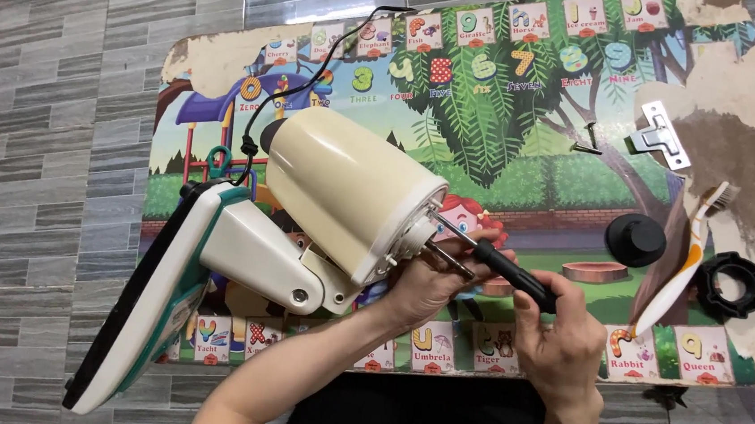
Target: The person assembles a beige and white appliance, likely a fan, on a colorful mat. They use a screwdriver to tighten screws on the motor housing and then attach a metal bracket to the base of the unit.
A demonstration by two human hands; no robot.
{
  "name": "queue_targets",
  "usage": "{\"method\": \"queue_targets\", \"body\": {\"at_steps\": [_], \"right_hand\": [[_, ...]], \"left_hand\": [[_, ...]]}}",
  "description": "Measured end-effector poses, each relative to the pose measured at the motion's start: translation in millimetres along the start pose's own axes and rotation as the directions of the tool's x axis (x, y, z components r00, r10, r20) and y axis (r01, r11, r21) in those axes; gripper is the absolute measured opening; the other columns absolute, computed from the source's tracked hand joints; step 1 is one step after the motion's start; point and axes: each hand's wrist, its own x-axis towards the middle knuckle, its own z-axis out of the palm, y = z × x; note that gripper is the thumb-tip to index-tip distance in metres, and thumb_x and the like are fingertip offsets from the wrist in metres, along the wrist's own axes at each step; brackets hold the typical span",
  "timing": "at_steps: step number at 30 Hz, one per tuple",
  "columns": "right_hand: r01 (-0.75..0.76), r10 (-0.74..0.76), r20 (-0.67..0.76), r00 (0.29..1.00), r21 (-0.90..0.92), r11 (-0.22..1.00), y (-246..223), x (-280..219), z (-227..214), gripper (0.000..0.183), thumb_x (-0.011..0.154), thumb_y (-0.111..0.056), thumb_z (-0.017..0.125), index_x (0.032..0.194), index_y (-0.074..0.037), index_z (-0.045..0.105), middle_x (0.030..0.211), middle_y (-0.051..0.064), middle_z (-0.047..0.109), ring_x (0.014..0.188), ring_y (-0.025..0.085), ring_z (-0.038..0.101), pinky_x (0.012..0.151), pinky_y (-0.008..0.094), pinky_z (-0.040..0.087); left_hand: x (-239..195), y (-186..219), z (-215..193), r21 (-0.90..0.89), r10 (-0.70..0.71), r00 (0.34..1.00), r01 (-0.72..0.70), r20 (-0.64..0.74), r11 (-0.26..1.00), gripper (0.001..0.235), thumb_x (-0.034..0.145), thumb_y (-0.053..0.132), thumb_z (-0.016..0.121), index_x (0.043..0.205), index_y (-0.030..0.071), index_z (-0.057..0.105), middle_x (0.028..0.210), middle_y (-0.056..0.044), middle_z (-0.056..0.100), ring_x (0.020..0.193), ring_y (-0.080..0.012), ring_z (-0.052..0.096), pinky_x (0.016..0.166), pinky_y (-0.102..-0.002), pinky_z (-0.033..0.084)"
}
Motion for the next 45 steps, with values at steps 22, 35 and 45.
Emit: {"method": "queue_targets", "body": {"at_steps": [22,35,45], "right_hand": [[-0.236,0.21,0.169,0.963,0.151,0.96,-19.6,11.1,-14.1,0.025,0.094,-0.02,0.068,0.11,0.0,0.065,0.059,0.003,0.065,0.037,0.014,0.053,0.037,0.031,0.037],[-0.349,0.291,0.271,0.918,0.197,0.916,-28.2,19.4,-25.1,0.022,0.096,-0.023,0.061,0.094,-0.004,0.072,0.045,0.001,0.053,0.036,0.014,0.043,0.038,0.031,0.029],[-0.362,0.297,0.265,0.917,0.248,0.898,-29.8,29.3,-42.9,0.023,0.09,-0.017,0.067,0.103,-0.001,0.076,0.057,0.004,0.063,0.043,0.013,0.045,0.041,0.028,0.032]], "left_hand": [[-3.3,7.7,4.2,0.074,-0.02,1.0,0.02,0.007,0.997,0.054,0.098,0.009,0.064,0.149,0.006,0.048,0.134,-0.018,0.065,0.129,-0.0242,0.062,0.109,-0.034,0.057],[-7.1,1.7,1.9,0.088,0.01,1.0,-0.01,0.002,0.996,0.053,0.095,0.008,0.069,0.145,0.008,0.052,0.128,-0.013,0.07,0.116,-0.0188,0.068,0.103,-0.03,0.059],[-2.6,4.9,4.3,0.283,0.038,0.998,-0.02,-0.058,0.959,0.057,0.093,0.015,0.069,0.148,0.01,0.053,0.145,-0.013,0.063,0.123,-0.0164,0.064,0.108,-0.028,0.05]]}}
